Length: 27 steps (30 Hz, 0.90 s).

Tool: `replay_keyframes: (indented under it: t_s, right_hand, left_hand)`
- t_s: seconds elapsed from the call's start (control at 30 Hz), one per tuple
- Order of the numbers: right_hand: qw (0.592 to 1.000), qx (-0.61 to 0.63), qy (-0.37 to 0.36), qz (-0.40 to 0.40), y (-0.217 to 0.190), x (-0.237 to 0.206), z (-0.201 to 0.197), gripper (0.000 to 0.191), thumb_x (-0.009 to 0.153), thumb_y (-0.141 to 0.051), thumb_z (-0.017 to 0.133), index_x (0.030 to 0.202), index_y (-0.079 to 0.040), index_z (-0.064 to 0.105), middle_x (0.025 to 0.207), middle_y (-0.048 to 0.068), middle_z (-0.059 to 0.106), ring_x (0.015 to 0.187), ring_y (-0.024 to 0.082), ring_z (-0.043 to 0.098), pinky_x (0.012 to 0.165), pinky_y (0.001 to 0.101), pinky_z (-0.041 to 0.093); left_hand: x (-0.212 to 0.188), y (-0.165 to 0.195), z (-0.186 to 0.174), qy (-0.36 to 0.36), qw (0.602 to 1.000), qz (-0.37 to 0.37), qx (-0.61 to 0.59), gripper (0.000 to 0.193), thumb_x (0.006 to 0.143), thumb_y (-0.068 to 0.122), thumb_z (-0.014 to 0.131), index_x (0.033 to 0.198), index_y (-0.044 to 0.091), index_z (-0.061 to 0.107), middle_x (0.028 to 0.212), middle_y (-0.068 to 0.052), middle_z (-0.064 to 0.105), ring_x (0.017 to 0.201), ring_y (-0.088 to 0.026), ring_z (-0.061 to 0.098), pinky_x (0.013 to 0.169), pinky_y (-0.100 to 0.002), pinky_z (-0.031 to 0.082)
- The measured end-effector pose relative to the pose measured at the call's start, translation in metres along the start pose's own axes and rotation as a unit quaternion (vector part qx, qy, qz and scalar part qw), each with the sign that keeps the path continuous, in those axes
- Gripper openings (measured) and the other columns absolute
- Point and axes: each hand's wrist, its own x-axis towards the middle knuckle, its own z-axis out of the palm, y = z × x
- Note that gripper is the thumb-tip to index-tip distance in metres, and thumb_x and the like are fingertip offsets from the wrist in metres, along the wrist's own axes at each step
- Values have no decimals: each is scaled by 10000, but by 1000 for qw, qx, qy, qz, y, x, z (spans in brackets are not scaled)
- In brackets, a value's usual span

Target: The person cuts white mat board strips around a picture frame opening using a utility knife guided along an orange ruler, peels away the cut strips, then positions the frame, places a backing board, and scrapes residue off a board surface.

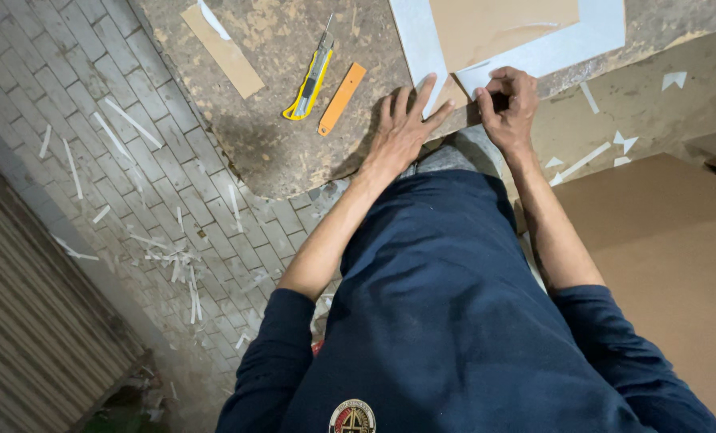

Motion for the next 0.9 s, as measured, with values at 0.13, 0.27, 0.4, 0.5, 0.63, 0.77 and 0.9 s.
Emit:
replay_keyframes:
  t_s: [0.13, 0.27, 0.4, 0.5, 0.63, 0.77, 0.9]
  right_hand:
    - [1000, -2, 8, -30, 1, -2, 1, 319, 980, -3, 798, 1231, -22, 601, 882, 69, 728, 972, 242, 615, 951, 383, 461]
    - [999, 36, 2, 21, 1, -2, 2, 313, 996, -33, 797, 1234, -23, 594, 895, 64, 717, 912, 195, 658, 903, 339, 492]
    - [999, 32, 10, 26, 1, -2, 2, 326, 987, -37, 807, 1236, -24, 597, 888, 70, 704, 895, 187, 654, 890, 336, 495]
    - [1000, 1, 8, -15, 0, -2, 1, 339, 984, -13, 810, 1250, -26, 601, 877, 68, 719, 951, 231, 637, 935, 367, 476]
    - [1000, 9, 6, -8, -2, -1, 0, 363, 988, -31, 811, 1272, -26, 585, 909, 62, 717, 995, 247, 619, 947, 377, 474]
    - [1000, 3, -13, -24, -2, 1, -3, 423, 985, -115, 823, 1325, -22, 589, 981, 50, 731, 1039, 232, 611, 999, 414, 432]
    - [983, -104, -77, -132, -5, -1, -4, 353, 993, -319, 857, 1234, -118, 696, 1113, 78, 710, 1164, 274, 568, 1035, 464, 368]
  left_hand:
    - [11, -8, 11, -13, 1000, -26, 12, 1016, 800, -163, 576, 1622, 396, 366, 1698, -159, 134, 1315, -346, 450, 1057, -520, 429]
    - [20, -3, 17, 8, 999, -52, -4, 909, 876, -71, 610, 1627, 370, 347, 1713, -155, 103, 1304, -385, 448, 1071, -576, 417]
    - [-4, 1, 10, 4, 1000, -14, -8, 894, 829, -58, 614, 1574, 387, 396, 1706, -122, 105, 1436, -403, 381, 1136, -588, 380]
    - [-17, -1, 1, -41, 998, -35, 14, 913, 823, -102, 600, 1560, 408, 424, 1699, -123, 102, 1476, -405, 322, 1151, -601, 344]
    - [-20, 6, -15, -19, 999, -40, -13, 855, 839, -89, 605, 1550, 372, 489, 1695, -130, 101, 1482, -418, 305, 1159, -612, 338]
    - [-28, -5, -36, -12, 995, -84, -56, 669, 943, -50, 596, 1481, 349, 580, 1674, -85, 294, 1505, -330, 390, 1225, -469, 390]
    - [-40, -32, -47, 133, 965, -226, -33, 551, 963, -40, 608, 1495, 97, 563, 1495, -126, 524, 1307, -308, 544, 1057, -430, 484]
